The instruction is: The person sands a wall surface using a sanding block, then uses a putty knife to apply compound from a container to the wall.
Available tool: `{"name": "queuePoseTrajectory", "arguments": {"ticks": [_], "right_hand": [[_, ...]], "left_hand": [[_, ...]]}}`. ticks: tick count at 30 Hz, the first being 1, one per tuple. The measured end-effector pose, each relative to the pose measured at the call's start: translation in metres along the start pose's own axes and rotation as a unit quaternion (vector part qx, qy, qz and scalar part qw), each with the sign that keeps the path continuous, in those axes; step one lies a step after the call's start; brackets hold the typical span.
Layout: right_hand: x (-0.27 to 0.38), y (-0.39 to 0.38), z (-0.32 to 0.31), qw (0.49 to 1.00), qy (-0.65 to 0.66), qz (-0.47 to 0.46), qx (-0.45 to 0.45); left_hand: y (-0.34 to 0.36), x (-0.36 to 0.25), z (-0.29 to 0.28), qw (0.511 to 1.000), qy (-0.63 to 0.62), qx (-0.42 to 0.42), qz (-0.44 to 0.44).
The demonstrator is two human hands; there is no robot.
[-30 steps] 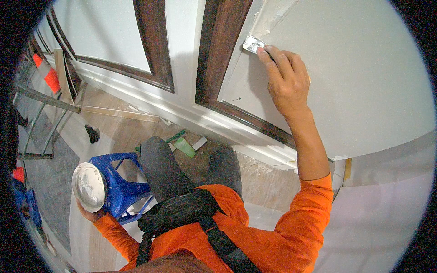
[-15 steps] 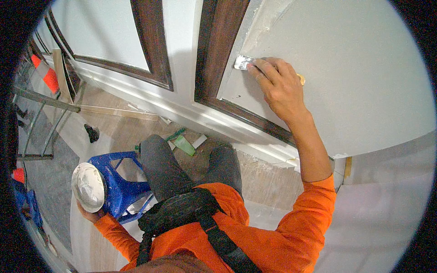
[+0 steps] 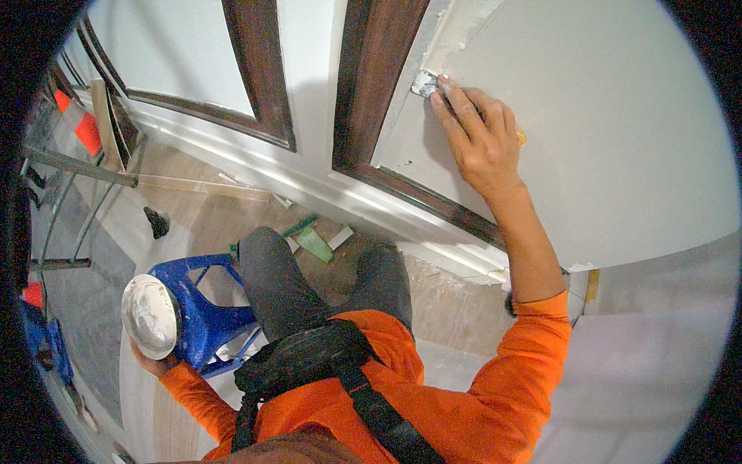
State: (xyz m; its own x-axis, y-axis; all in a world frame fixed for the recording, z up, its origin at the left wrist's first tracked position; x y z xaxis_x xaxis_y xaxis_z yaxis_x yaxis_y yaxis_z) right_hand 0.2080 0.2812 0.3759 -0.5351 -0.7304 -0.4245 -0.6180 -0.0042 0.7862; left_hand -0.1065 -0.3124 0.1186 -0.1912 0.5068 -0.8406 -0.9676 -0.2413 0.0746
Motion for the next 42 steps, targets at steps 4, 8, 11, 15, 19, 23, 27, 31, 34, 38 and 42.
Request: {"name": "queuePoseTrajectory", "arguments": {"ticks": [4, 8, 11, 15, 19, 23, 27, 31, 34, 38, 42], "right_hand": [[0.002, 0.002, 0.001, 0.999, 0.013, -0.006, 0.032], [0.015, -0.005, 0.002, 0.992, 0.030, 0.012, 0.125], [0.019, -0.007, -0.007, 0.976, 0.117, 0.056, 0.174], [-0.001, 0.000, -0.019, 0.985, 0.113, 0.113, 0.069], [-0.005, 0.009, -0.015, 0.988, 0.105, 0.115, 0.023], [0.002, 0.006, -0.007, 0.991, 0.094, 0.090, 0.016], [0.004, 0.004, -0.006, 0.995, 0.077, 0.069, 0.012], [0.005, 0.003, -0.006, 0.995, 0.066, 0.051, 0.046], [0.006, 0.000, -0.006, 0.991, 0.097, 0.034, 0.088], [-0.005, 0.009, -0.020, 0.986, 0.133, 0.064, 0.073], [-0.026, 0.054, -0.050, 0.990, 0.104, 0.069, -0.059]], "left_hand": [[0.001, -0.001, -0.004, 1.000, 0.016, -0.001, 0.011], [-0.022, -0.015, 0.038, 0.974, -0.089, 0.207, 0.036], [-0.026, -0.019, 0.043, 0.970, -0.101, 0.218, 0.037], [-0.010, -0.005, 0.022, 0.999, -0.027, 0.001, -0.025], [-0.005, -0.006, 0.016, 1.000, 0.014, 0.014, 0.007], [-0.008, -0.005, 0.021, 0.999, -0.032, 0.005, -0.022], [-0.011, -0.008, 0.028, 0.998, -0.045, 0.016, -0.032], [-0.009, -0.007, 0.023, 0.999, -0.036, 0.022, -0.026], [-0.002, -0.005, 0.007, 0.992, 0.095, 0.056, 0.055], [-0.003, -0.003, 0.007, 0.994, 0.081, 0.040, 0.063], [-0.018, -0.011, 0.035, 1.000, 0.000, 0.027, -0.005]]}}
Point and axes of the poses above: each hand's wrist, its own y-axis towards the middle knuckle, its own z-axis out of the palm, x = y × z, the point moved 5 cm from there along y, towards the middle knuckle, and after that the axes turned 15 degrees about z, right-handed, at the moved point
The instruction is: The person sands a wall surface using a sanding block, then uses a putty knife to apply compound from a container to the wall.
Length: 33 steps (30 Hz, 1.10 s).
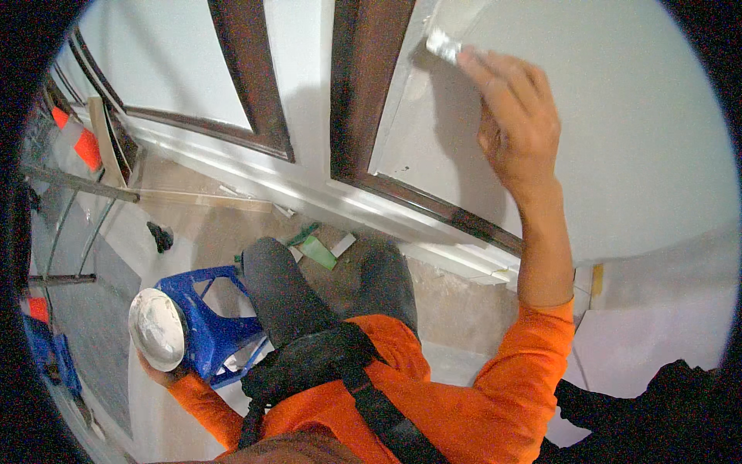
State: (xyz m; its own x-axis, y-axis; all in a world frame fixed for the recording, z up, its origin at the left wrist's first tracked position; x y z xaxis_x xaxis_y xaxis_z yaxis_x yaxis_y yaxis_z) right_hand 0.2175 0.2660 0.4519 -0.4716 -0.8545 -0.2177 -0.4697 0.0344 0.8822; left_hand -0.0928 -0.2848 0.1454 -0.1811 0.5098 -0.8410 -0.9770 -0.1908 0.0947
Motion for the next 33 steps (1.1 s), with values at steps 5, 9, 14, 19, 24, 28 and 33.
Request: {"name": "queuePoseTrajectory", "arguments": {"ticks": [5, 9, 14, 19, 24, 28, 33], "right_hand": [[-0.005, 0.048, -0.014, 0.996, -0.036, -0.024, -0.073], [0.001, 0.056, -0.013, 0.995, -0.079, -0.017, -0.061], [-0.009, 0.032, 0.004, 0.995, -0.082, -0.041, -0.047], [0.000, -0.002, 0.013, 0.998, -0.064, -0.006, 0.002], [0.011, -0.038, 0.029, 0.997, -0.039, 0.019, 0.056], [0.020, -0.062, 0.036, 0.994, -0.015, 0.028, 0.108], [0.009, -0.045, 0.019, 0.998, 0.012, 0.058, 0.030]], "left_hand": [[0.004, 0.000, -0.004, 1.000, -0.024, 0.005, -0.016], [0.016, 0.008, -0.025, 0.999, -0.034, 0.009, -0.005], [0.016, 0.009, -0.026, 0.999, -0.046, -0.006, -0.017], [0.009, 0.005, -0.013, 0.999, -0.041, -0.021, -0.026], [0.014, 0.007, -0.030, 0.999, -0.027, -0.021, -0.007], [0.015, 0.011, -0.030, 0.999, -0.033, -0.026, -0.014], [0.028, 0.016, -0.058, 1.000, -0.029, 0.004, 0.002]]}}
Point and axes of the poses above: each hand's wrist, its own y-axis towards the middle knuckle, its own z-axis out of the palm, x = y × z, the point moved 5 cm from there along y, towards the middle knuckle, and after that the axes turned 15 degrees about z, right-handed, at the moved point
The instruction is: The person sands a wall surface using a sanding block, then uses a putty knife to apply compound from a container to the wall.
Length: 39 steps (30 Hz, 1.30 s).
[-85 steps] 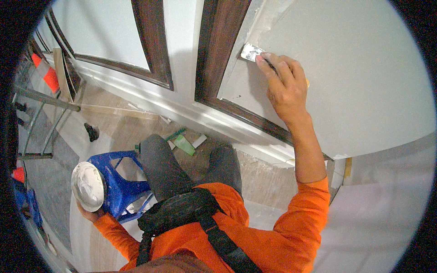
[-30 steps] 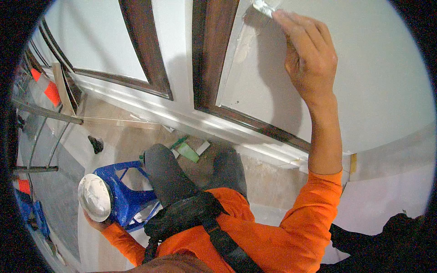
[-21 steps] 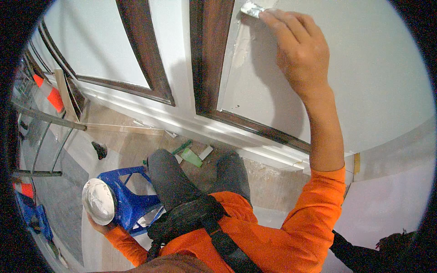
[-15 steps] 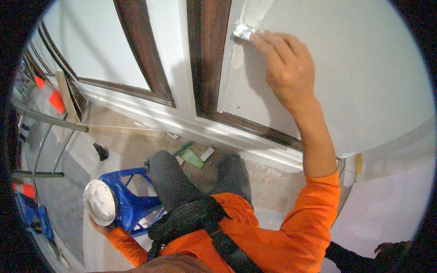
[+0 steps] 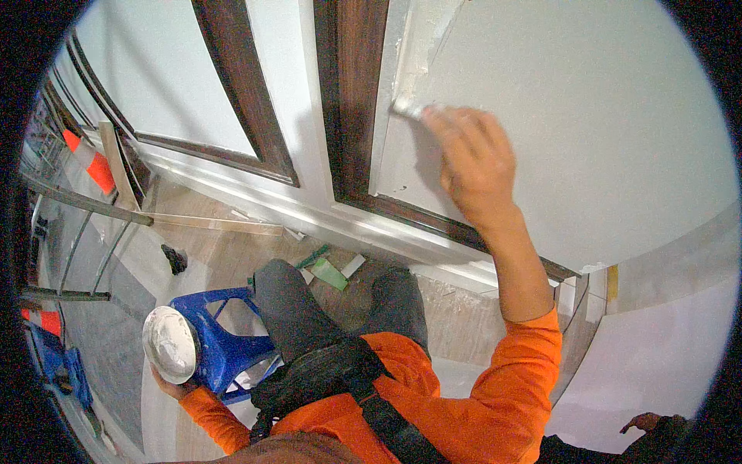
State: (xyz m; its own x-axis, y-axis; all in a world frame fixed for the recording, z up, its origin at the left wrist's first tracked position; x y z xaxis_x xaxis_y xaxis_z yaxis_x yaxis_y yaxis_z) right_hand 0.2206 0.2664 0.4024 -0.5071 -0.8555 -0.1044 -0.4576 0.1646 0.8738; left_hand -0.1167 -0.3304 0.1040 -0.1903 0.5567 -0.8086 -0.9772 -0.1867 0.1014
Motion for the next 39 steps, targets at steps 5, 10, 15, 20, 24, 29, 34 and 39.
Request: {"name": "queuePoseTrajectory", "arguments": {"ticks": [5, 10, 15, 20, 24, 29, 34, 39], "right_hand": [[-0.010, 0.024, -0.013, 0.992, -0.049, 0.003, -0.115], [-0.001, 0.007, 0.002, 0.998, -0.051, 0.000, -0.048], [-0.001, 0.040, -0.014, 0.995, 0.016, 0.026, -0.090], [-0.006, 0.068, -0.017, 0.987, -0.004, 0.030, -0.157], [0.000, 0.061, -0.010, 0.989, -0.022, 0.067, -0.134], [0.006, 0.036, 0.003, 0.990, 0.006, 0.076, -0.115], [0.010, 0.006, 0.018, 0.991, 0.028, 0.099, -0.086], [0.017, -0.026, 0.029, 0.988, 0.062, 0.140, -0.022]], "left_hand": [[-0.012, -0.004, 0.027, 0.999, -0.014, -0.030, -0.016], [-0.014, -0.005, 0.030, 0.999, -0.040, -0.007, -0.036], [-0.007, 0.000, 0.013, 1.000, -0.027, 0.003, -0.016], [0.000, 0.003, 0.007, 0.999, -0.029, 0.020, -0.002], [0.002, 0.004, 0.003, 0.999, -0.024, 0.027, 0.001], [-0.001, 0.001, 0.006, 0.999, -0.026, 0.025, -0.004], [-0.005, 0.000, 0.012, 1.000, -0.009, -0.002, -0.012], [-0.009, -0.002, 0.019, 1.000, -0.010, -0.022, -0.009]]}}
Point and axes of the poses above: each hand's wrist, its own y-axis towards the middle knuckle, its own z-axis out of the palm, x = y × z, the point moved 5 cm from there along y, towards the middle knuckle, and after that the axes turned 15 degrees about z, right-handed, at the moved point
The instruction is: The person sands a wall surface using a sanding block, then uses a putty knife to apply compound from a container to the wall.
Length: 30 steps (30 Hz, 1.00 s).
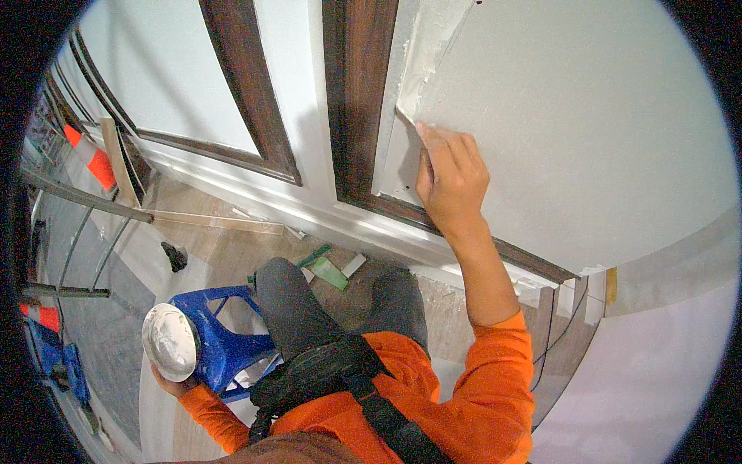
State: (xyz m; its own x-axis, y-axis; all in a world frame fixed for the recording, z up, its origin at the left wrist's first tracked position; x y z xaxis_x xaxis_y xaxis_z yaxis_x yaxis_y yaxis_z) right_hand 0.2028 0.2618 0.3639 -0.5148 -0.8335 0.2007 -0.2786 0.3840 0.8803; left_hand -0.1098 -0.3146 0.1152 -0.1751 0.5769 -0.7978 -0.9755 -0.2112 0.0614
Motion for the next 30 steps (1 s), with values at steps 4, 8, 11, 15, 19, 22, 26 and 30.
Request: {"name": "queuePoseTrajectory", "arguments": {"ticks": [4, 8, 11, 15, 19, 22, 26, 30], "right_hand": [[-0.008, -0.006, -0.006, 0.998, 0.047, 0.039, -0.019], [-0.003, 0.013, -0.013, 0.995, 0.018, -0.040, -0.088], [-0.001, 0.021, -0.006, 0.989, -0.035, -0.106, -0.096], [-0.007, 0.014, 0.007, 0.983, -0.072, -0.153, -0.072], [-0.009, 0.007, 0.010, 0.975, -0.123, -0.179, -0.042], [-0.010, 0.007, 0.006, 0.966, -0.161, -0.201, -0.007], [-0.006, 0.008, 0.002, 0.962, -0.167, -0.214, 0.011], [-0.005, 0.009, 0.004, 0.959, -0.174, -0.224, 0.018]], "left_hand": [[0.005, 0.002, -0.011, 0.999, -0.014, 0.041, 0.018], [0.008, 0.003, -0.018, 0.999, -0.002, 0.028, 0.024], [0.003, 0.002, -0.003, 1.000, -0.012, -0.012, 0.002], [-0.007, -0.006, 0.007, 1.000, 0.005, 0.006, 0.011], [-0.006, -0.004, 0.005, 0.999, 0.036, 0.033, 0.025], [-0.012, -0.005, 0.015, 1.000, 0.003, -0.002, -0.010], [-0.005, -0.003, 0.006, 1.000, 0.001, 0.007, -0.002], [-0.004, -0.002, 0.005, 0.999, -0.010, 0.033, 0.005]]}}
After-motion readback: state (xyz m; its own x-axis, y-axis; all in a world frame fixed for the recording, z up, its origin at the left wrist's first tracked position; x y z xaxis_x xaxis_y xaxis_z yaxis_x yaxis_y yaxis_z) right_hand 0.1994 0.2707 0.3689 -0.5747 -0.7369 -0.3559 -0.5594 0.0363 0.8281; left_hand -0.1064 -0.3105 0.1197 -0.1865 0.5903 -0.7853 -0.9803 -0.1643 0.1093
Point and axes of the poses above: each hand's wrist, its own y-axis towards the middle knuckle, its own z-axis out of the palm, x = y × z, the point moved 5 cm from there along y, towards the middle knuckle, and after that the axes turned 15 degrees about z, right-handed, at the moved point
